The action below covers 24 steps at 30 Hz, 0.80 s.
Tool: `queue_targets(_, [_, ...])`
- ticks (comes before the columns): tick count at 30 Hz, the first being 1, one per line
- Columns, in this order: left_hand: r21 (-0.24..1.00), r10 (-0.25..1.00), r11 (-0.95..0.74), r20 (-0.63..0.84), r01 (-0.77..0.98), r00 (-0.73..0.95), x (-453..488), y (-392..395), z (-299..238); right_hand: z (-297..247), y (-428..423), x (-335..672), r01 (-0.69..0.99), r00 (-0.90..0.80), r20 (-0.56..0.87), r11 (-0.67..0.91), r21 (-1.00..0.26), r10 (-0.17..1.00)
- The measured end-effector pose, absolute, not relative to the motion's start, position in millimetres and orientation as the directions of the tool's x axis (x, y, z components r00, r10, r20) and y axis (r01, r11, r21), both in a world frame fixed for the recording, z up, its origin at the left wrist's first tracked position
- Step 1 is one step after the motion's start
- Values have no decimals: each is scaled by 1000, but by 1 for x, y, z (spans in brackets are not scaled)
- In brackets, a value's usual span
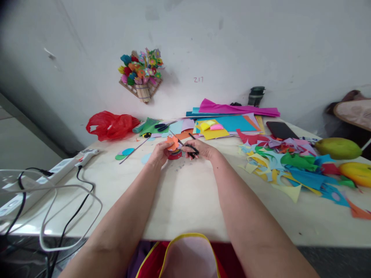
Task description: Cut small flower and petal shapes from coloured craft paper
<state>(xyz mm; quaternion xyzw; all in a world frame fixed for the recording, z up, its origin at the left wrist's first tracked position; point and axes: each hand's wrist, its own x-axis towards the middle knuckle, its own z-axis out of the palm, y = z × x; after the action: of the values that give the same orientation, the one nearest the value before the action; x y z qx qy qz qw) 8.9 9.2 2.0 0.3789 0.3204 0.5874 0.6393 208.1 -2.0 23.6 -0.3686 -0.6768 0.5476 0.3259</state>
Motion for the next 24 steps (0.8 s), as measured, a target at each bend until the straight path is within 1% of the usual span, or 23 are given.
queue_targets(14, [879,999,15,8,-476,45,15,6,7,23,-4,199,114,-494,55,127,-985,868])
queue_targets(24, [872,1000,2,-1,-490,1,17,9,6,25,-6,192,97,-479,62,123,-988,875])
